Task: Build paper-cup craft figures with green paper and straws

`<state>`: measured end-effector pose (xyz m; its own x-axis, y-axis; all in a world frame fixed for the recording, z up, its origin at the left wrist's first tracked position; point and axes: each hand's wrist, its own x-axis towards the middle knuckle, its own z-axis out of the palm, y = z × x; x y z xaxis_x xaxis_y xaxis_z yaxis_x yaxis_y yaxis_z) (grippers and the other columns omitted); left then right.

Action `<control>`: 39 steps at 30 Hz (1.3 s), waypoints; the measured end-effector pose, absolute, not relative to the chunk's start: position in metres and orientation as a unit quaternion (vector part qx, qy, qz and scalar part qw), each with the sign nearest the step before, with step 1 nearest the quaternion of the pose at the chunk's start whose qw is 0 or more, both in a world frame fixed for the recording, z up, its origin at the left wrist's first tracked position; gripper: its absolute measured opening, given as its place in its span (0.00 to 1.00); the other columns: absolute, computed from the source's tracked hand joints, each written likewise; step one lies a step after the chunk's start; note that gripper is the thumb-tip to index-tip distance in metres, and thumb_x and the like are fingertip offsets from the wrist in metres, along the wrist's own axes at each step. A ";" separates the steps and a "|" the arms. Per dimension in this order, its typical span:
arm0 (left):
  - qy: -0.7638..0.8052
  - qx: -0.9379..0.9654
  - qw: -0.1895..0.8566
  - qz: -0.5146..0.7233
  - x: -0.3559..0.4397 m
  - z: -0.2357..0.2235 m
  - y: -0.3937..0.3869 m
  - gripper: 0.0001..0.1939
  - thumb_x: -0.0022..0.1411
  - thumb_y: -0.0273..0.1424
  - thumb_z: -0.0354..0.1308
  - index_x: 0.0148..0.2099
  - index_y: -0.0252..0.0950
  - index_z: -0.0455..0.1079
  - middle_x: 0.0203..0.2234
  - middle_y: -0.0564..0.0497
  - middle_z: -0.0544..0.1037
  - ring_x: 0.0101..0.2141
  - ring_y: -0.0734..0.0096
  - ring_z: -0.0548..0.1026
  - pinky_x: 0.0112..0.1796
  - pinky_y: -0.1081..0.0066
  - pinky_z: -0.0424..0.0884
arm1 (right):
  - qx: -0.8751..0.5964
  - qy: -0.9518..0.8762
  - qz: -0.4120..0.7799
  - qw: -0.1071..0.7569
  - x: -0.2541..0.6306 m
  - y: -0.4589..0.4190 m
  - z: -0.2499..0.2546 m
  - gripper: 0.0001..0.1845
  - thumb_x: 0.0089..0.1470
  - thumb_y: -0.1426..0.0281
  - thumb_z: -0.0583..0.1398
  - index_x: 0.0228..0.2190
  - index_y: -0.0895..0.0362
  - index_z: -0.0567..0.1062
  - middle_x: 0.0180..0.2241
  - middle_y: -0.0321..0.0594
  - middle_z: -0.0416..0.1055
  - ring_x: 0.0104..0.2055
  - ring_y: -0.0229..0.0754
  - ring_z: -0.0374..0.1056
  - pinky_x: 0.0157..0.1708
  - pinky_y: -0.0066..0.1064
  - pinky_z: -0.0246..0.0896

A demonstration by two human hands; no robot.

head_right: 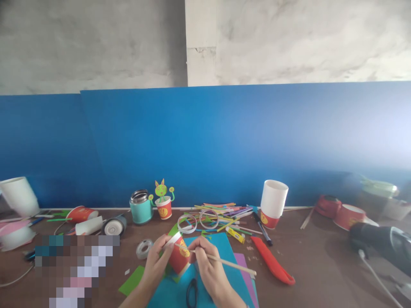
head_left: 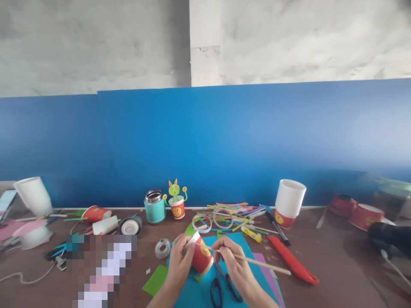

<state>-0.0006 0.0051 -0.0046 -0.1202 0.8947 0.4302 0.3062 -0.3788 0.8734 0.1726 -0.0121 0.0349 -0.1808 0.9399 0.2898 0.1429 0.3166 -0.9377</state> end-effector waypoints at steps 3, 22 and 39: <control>0.487 0.627 0.245 0.556 0.000 -0.003 0.005 0.18 0.61 0.44 0.50 0.29 0.38 0.71 0.26 0.49 0.74 0.32 0.61 0.70 0.36 0.68 0.65 | -0.413 -0.676 0.401 0.460 0.174 -0.009 0.036 0.13 0.54 0.67 0.48 0.24 0.56 0.69 0.20 0.34 0.64 0.25 0.38 0.60 0.26 0.28 0.54; 0.488 0.701 0.057 0.518 0.009 -0.006 0.005 0.12 0.60 0.28 0.50 0.24 0.40 0.63 0.19 0.54 0.69 0.25 0.67 0.67 0.40 0.66 0.60 | -0.433 -0.709 0.360 0.425 0.166 -0.016 0.035 0.13 0.52 0.74 0.44 0.18 0.54 0.56 0.19 0.32 0.55 0.24 0.37 0.54 0.26 0.28 0.49; 0.480 0.576 0.207 0.629 0.013 -0.016 0.001 0.34 0.59 0.40 0.56 0.64 0.39 0.50 0.60 0.40 0.60 0.59 0.53 0.58 0.55 0.56 0.59 | -0.406 -0.635 0.406 0.518 0.168 -0.018 0.047 0.14 0.55 0.68 0.47 0.22 0.55 0.66 0.24 0.35 0.64 0.29 0.39 0.60 0.31 0.29 0.55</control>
